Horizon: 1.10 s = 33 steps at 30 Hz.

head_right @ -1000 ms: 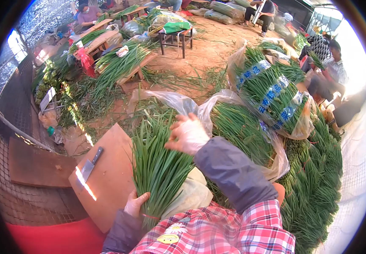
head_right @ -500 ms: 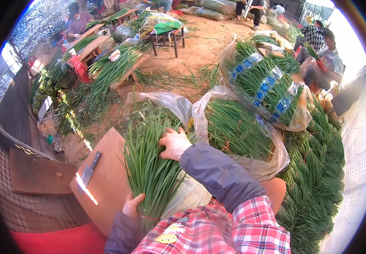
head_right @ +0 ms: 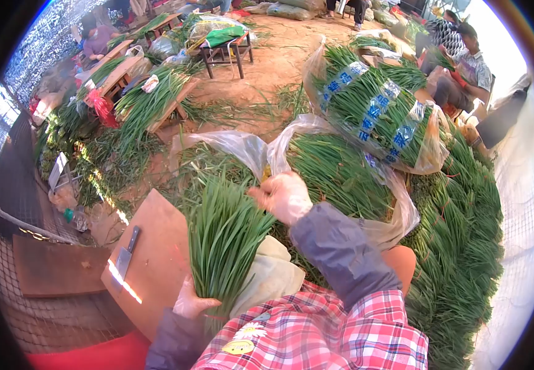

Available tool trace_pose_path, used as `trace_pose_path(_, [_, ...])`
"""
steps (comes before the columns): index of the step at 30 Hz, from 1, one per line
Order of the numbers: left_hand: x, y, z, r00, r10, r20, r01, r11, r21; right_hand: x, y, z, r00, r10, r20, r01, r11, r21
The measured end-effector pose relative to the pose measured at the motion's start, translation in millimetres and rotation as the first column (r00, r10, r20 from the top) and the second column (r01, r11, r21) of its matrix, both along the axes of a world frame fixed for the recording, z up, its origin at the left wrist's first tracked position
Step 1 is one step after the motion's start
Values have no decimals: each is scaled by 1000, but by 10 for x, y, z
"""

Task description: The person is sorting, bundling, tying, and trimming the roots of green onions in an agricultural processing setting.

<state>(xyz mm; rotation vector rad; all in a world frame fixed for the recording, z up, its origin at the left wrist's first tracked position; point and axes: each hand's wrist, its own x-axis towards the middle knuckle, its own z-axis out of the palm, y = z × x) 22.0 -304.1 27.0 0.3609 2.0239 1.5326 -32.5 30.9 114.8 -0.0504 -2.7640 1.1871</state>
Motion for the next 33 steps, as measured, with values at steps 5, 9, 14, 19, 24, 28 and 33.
trace_pose_path(5, [203, 374, 551, 916, 29, -400, -159, 942, -296, 586, -450, -197, 826, 559, -76, -500, 787, 361])
trace_pose_path(9, [-134, 413, 105, 990, 112, -89, -106, 992, 74, 853, -676, -569, 822, 568, 44, -526, 728, 440])
trace_pose_path(14, [-293, 386, 64, 917, 210, 338, -236, 971, 37, 909, -741, -520, 854, 515, 77, -510, 799, 318])
trace_pose_path(19, [-218, 383, 73, 876, 286, 388, -345, 934, 91, 930, -737, -518, 929, 350, 121, -358, 932, 56])
trace_pose_path(24, [-172, 396, 125, 876, 314, 365, -374, 922, 104, 834, -669, -762, 988, -53, 146, 91, 961, -262])
trace_pose_path(28, [-148, 441, 150, 887, 331, 321, -372, 925, 73, 686, -537, -986, 905, -222, 362, 389, 778, -493])
trace_pose_path(33, [-109, 472, 170, 894, 345, 288, -373, 926, 51, 508, -500, -1087, 881, -200, 429, 445, 660, -605])
